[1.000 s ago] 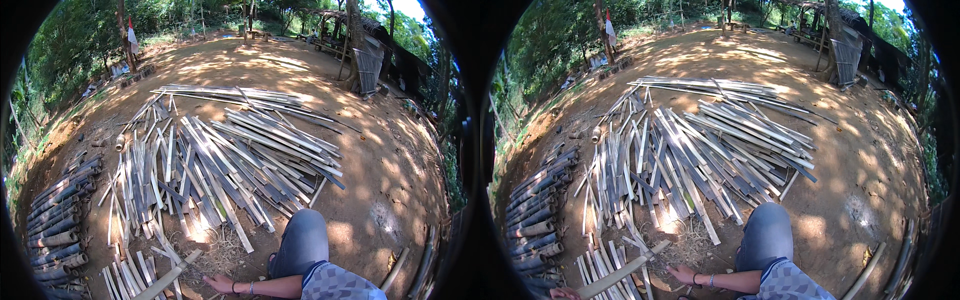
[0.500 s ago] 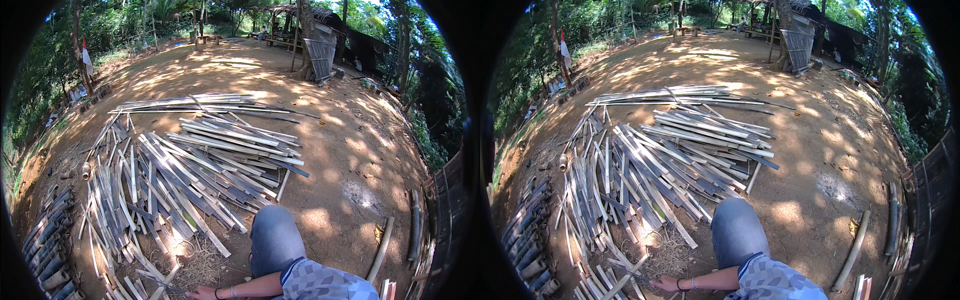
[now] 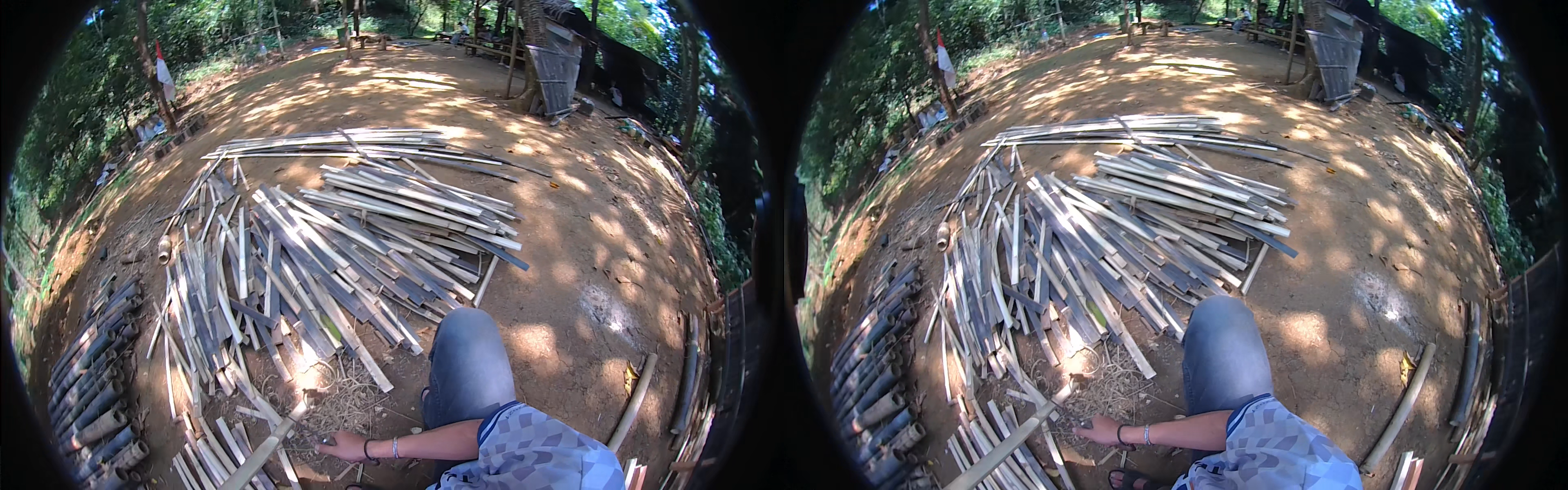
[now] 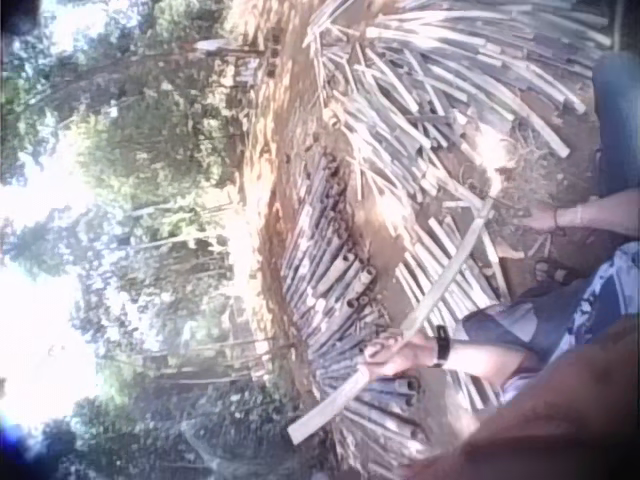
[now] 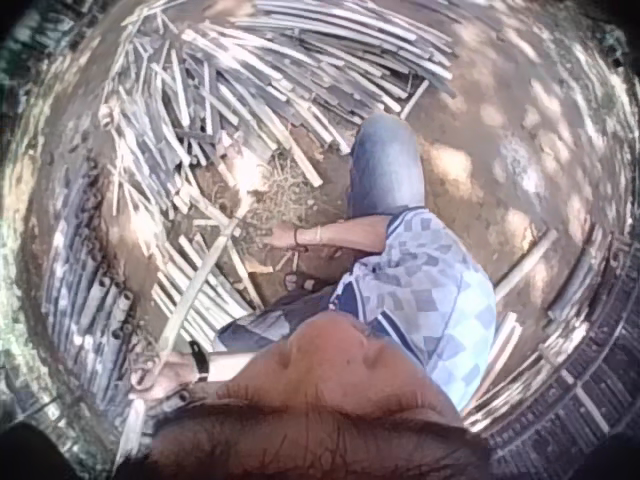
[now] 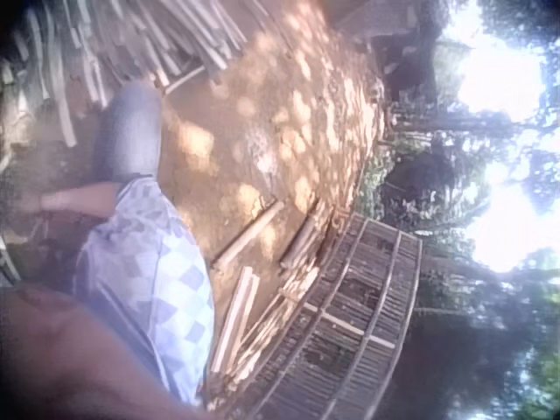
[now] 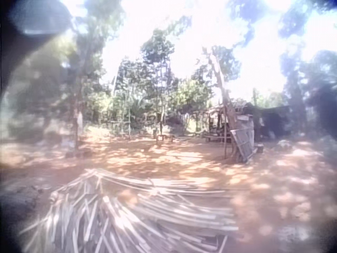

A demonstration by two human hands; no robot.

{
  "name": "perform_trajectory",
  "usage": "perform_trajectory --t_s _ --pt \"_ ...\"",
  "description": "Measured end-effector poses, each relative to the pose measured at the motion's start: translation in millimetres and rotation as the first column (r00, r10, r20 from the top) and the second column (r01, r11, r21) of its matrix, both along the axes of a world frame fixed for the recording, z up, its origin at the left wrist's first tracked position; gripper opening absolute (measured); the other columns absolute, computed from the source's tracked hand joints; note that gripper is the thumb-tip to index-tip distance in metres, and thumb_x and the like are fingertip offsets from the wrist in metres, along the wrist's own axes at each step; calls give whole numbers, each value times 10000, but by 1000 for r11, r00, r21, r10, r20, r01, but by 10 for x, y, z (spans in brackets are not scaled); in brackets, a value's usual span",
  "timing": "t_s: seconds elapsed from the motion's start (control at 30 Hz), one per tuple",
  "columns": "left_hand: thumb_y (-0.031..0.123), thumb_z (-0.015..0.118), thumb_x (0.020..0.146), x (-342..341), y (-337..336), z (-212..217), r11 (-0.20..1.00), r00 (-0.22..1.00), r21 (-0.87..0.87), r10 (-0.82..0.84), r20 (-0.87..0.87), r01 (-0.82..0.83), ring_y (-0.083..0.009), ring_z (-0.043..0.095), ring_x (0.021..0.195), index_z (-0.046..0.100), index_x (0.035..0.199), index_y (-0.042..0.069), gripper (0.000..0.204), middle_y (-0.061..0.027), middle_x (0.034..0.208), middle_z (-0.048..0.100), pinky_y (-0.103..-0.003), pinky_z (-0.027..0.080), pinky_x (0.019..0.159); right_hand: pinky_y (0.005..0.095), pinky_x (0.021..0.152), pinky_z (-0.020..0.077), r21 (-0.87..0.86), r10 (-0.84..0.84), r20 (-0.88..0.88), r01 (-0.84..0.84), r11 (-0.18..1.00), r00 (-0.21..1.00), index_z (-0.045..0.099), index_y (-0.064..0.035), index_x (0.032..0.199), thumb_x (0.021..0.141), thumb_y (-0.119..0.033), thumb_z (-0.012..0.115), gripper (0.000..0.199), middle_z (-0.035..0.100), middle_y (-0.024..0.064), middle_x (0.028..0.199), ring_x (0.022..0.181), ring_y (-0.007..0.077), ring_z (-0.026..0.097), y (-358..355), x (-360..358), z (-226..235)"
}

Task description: The person shaves and smooths a length of bamboo using a knife while sitting on the ground outdoors.

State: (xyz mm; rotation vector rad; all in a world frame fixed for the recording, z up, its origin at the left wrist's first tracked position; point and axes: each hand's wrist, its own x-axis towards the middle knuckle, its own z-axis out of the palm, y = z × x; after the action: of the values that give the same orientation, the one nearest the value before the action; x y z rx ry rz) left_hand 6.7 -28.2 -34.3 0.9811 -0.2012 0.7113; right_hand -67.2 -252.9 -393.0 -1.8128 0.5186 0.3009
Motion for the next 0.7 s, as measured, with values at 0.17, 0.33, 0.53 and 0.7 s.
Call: perform_trajectory --t_s 0.17,0.33,0.53,0.7 --pt "384 428 967 59 888 -85 983 980 36 -180 85 178 -99 347 448 438 722 82 390 -20 548 390 -219 297 450 407 568 445 -78 24 298 -1 997 954 569 24 700 820 -447 629 489 556 167 586 548 293 554 -314 55 1102" --pt "453 354 981 241 1089 -374 998 999 -42 -49 3 49 -101 353 377 487 689 90 484 -13 475 392 -219 308 411 317 493 406 6 -82 320 84 996 944 559 21 769 856 -324 636 364 536 58 538 500 100 472 -613 98 1271" --pt "465 384 962 400 925 -579 989 982 -87 102 -157 -117 -97 367 382 494 662 107 479 -7 473 405 -215 300 410 277 367 361 325 -263 140 206 923 955 517 -27 720 877 -255 631 299 487 3 491 396 94 472 -702 78 1181" --pt "469 423 942 466 779 -582 967 934 -73 214 -287 -244 -95 367 388 469 647 114 464 6 491 399 -217 285 399 324 434 401 207 -42 64 28 978 997 526 3 689 889 -391 582 446 514 61 504 427 152 508 -371 -41 840"
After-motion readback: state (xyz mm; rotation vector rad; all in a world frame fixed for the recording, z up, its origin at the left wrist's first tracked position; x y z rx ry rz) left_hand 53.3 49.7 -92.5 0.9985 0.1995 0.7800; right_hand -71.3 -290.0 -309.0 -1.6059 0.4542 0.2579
